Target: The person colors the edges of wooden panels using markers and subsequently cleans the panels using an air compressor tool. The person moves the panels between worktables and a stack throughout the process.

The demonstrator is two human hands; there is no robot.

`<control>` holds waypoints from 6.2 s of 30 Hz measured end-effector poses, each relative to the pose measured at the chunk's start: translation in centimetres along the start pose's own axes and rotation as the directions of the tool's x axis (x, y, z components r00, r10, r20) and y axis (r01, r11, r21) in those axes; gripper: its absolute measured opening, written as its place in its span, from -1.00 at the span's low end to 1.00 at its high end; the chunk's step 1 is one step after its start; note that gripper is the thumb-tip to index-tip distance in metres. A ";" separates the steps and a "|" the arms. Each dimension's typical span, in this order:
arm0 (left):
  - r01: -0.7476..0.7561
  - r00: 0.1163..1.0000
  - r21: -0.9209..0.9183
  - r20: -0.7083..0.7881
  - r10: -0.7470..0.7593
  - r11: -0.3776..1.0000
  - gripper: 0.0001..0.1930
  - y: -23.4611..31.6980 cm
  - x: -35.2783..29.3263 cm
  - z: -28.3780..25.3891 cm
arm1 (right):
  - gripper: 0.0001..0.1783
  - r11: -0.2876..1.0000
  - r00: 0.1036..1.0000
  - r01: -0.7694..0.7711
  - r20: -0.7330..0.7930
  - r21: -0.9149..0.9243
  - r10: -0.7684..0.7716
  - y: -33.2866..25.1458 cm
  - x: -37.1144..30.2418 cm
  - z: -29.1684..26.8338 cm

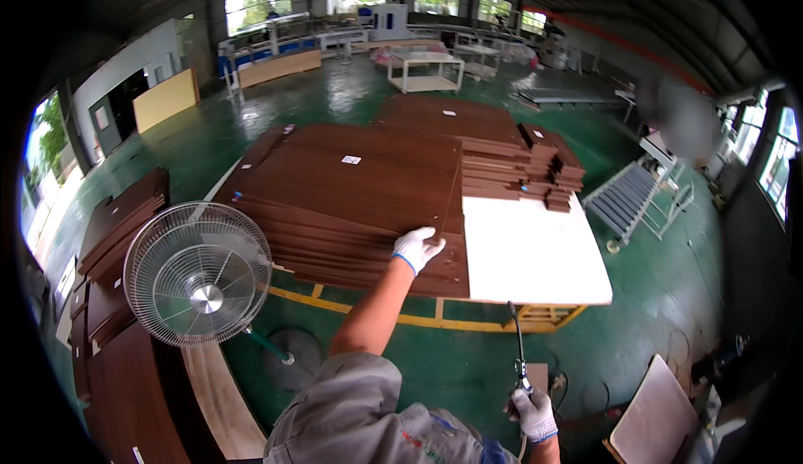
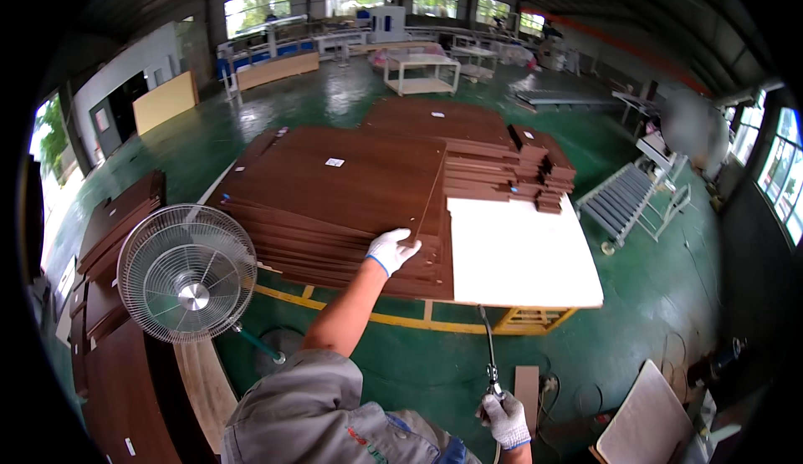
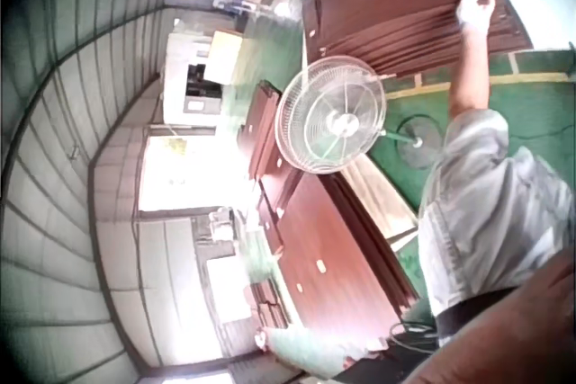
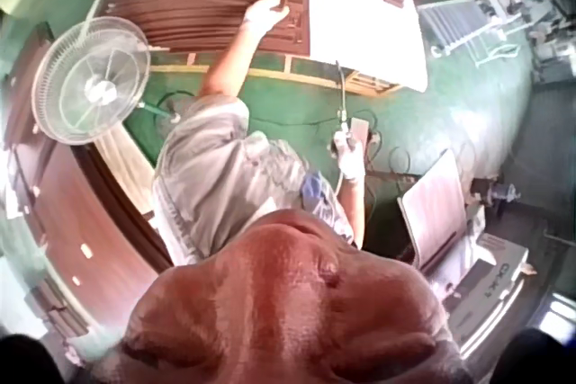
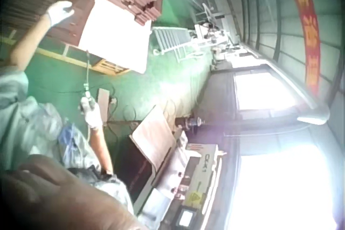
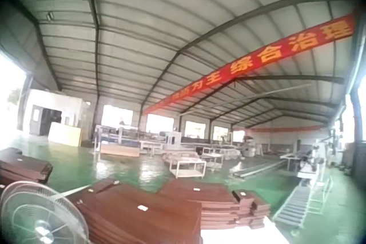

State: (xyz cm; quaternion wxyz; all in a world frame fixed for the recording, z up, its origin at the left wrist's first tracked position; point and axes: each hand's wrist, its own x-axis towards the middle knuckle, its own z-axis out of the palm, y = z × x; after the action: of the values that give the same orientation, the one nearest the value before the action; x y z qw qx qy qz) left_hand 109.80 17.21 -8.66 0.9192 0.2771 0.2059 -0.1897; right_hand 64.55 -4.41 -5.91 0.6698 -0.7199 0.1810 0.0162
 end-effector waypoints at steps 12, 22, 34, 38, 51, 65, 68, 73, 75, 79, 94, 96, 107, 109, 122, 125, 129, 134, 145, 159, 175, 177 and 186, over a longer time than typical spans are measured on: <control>0.240 0.910 0.263 0.275 -0.311 0.935 -0.81 -18.0 -11.8 0.4 | -0.72 0.995 0.981 -0.052 -0.182 0.085 0.067 -5.6 -2.8 -2.7; -0.008 0.996 0.487 0.077 -0.034 0.873 -0.73 0.6 -31.0 -13.9 | -0.64 0.956 0.933 0.048 -0.328 -0.288 -0.146 -16.4 16.3 -4.6; -0.001 0.988 0.401 0.140 -0.060 0.916 -0.70 1.7 -33.1 -16.0 | -0.52 0.693 0.843 0.124 -0.444 0.710 0.304 -4.4 4.5 0.7; 0.181 0.932 0.424 0.214 -0.293 0.887 -0.58 -2.8 -33.9 -15.3 | -0.57 0.619 0.944 0.160 -0.303 0.769 0.132 -6.6 2.7 5.6; -0.314 0.200 0.727 0.679 0.707 -0.610 -0.35 14.2 -17.8 -7.0 | -0.86 0.871 0.883 0.041 -0.426 0.490 0.198 -5.1 9.7 -2.9; -0.289 0.950 0.952 0.298 -0.089 0.103 -0.46 17.9 -10.7 -5.2 | -0.75 0.923 0.827 -0.067 -0.497 0.378 0.264 5.8 -0.8 -8.5; -0.218 0.976 0.976 0.219 -0.022 0.023 -0.48 9.7 -7.1 -2.9 | -0.81 0.856 0.739 -0.043 -0.561 0.515 0.374 11.4 -8.8 -6.8; -0.603 0.796 0.714 0.503 -0.338 -0.357 -0.40 -12.4 -11.9 1.8 | -0.78 0.738 0.328 0.104 -0.724 0.666 0.607 15.1 -31.3 -0.5; -0.619 0.759 0.720 0.446 -0.474 -0.314 -0.40 -19.0 -16.3 0.7 | -0.73 0.664 0.103 0.207 -0.691 0.718 0.715 13.0 -37.8 3.4; -0.621 0.665 0.783 0.508 -0.547 -0.028 -0.51 -30.1 -18.1 -5.0 | -0.68 0.738 -0.031 0.050 -0.737 0.673 0.675 17.5 -51.5 7.3; -0.681 0.456 0.724 0.302 -0.837 -0.110 -0.54 -60.1 -50.9 -15.8 | -0.73 0.683 -0.428 0.343 -0.540 0.645 0.725 27.5 -85.5 13.9; -0.609 0.479 0.788 0.275 -0.834 -0.091 -0.55 -62.0 -51.3 -16.6 | -0.71 0.664 -0.393 0.293 -0.546 0.688 0.739 27.7 -87.6 9.6; 0.037 0.561 0.996 -0.091 -0.823 -0.085 -0.47 -65.8 -61.4 -27.3 | -0.47 0.695 -0.581 -0.052 -0.587 0.717 0.563 34.1 -96.9 3.0; 0.014 0.669 0.987 -0.130 -0.732 -0.162 -0.46 -67.2 -67.4 -30.3 | -0.42 0.600 -0.593 -0.179 -0.572 0.779 0.566 36.2 -96.8 6.3; 0.010 0.344 0.975 -0.213 -0.915 -0.223 -0.60 -72.3 -96.6 -40.6 | -0.67 0.586 -0.374 0.280 -0.475 0.761 0.796 36.9 -101.6 17.1; 0.023 0.331 0.971 -0.231 -0.915 -0.237 -0.63 -74.0 -99.1 -40.8 | -0.65 0.604 -0.361 0.279 -0.501 0.747 0.787 37.7 -103.3 18.4; 0.029 0.329 0.968 -0.246 -0.912 -0.251 -0.60 -75.8 -98.8 -40.1 | -0.64 0.627 -0.347 0.280 -0.533 0.727 0.772 37.2 -104.2 18.1; 0.043 0.341 0.966 -0.255 -0.905 -0.256 -0.61 -76.5 -98.1 -40.2 | -0.56 0.687 -0.352 0.150 -0.611 0.711 0.709 34.3 -104.3 14.4; -0.461 0.159 0.712 -0.522 -0.838 -0.530 -0.25 -76.8 -89.6 -33.0 | -0.45 0.807 -0.700 -0.168 -0.645 0.567 0.307 28.6 -109.1 -5.3; -0.063 0.419 0.976 -0.164 -0.893 -0.209 -0.60 -101.2 -66.7 -10.4 | -0.58 0.825 -0.855 0.092 -0.380 0.558 0.353 24.4 -101.5 -12.6; 0.176 0.438 0.984 -0.109 -0.892 -0.034 -0.68 -95.4 -60.3 -8.7 | -0.50 0.518 -0.279 -0.474 -0.679 0.712 0.679 24.8 -76.1 -21.3; 0.337 0.490 0.930 -0.041 -0.871 0.146 -0.60 -91.4 -48.1 -9.5 | -0.44 0.533 -0.203 -0.495 -0.688 0.686 0.697 24.9 -75.0 -23.4; 0.515 0.577 0.737 0.081 -0.812 0.439 -0.41 -86.2 -52.9 -11.8 | -0.57 0.731 0.199 -0.357 -0.717 0.581 0.668 24.9 -68.1 -31.0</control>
State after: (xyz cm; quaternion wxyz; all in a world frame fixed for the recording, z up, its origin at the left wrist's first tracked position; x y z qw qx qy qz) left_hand 22.09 -30.18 -29.24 0.6269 0.4165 0.0158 -0.6582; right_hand -12.86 -19.12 -8.56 0.5113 -0.3981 0.7415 -0.1740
